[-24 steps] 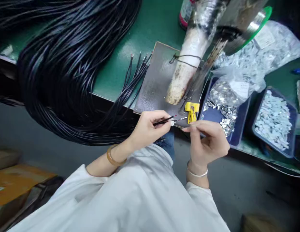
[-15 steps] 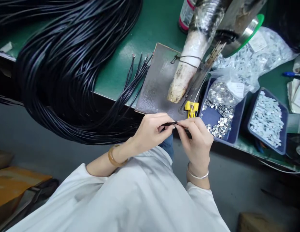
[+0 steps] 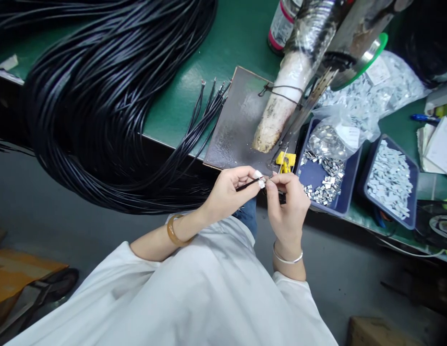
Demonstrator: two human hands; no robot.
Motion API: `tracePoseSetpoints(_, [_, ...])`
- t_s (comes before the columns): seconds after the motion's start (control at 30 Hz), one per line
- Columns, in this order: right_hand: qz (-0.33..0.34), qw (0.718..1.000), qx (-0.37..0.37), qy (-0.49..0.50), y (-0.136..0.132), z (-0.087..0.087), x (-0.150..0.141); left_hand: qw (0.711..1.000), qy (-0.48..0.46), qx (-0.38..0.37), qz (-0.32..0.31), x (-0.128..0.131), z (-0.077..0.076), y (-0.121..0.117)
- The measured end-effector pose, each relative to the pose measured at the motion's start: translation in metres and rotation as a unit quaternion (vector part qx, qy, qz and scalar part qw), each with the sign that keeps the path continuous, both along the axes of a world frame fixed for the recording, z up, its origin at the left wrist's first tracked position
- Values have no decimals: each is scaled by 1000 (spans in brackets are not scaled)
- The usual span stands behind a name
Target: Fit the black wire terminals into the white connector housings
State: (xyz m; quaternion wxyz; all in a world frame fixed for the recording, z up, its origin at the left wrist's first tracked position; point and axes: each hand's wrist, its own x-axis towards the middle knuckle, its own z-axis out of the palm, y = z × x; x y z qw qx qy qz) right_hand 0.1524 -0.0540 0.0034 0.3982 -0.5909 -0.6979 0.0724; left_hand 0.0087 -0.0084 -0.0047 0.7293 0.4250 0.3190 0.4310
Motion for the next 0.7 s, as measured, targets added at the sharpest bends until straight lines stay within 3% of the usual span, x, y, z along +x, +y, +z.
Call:
tracePoseSetpoints(0.1, [-69,989,20,127,-2,0,2,999,-19,-28,-7,0,4,3])
tracePoseSetpoints(0.17, [-111,968,124,185,-1,1,4,999,-21,-31,1,-1,6,5])
tracePoseSetpoints(0.23, [-108,941,244,206,3,2,7,1000,-12,-20,20,-1,6,8])
tracePoseSetpoints(0.3, [-97,930,289,208,6,2,8,999,-1,-9,36,-1,6,10])
tracePoseSetpoints(0.43, [-100,962,191,166,7,-5,5,998,18,6,53,2,4,12])
tracePoseSetpoints(0.53, [-64,983,119,125,7,-11,2,997,45,39,55,5,2,12])
tracePoseSetpoints(0.7, [-47,988,146,27,12,-16,0,978,152,123,79,6,2,13])
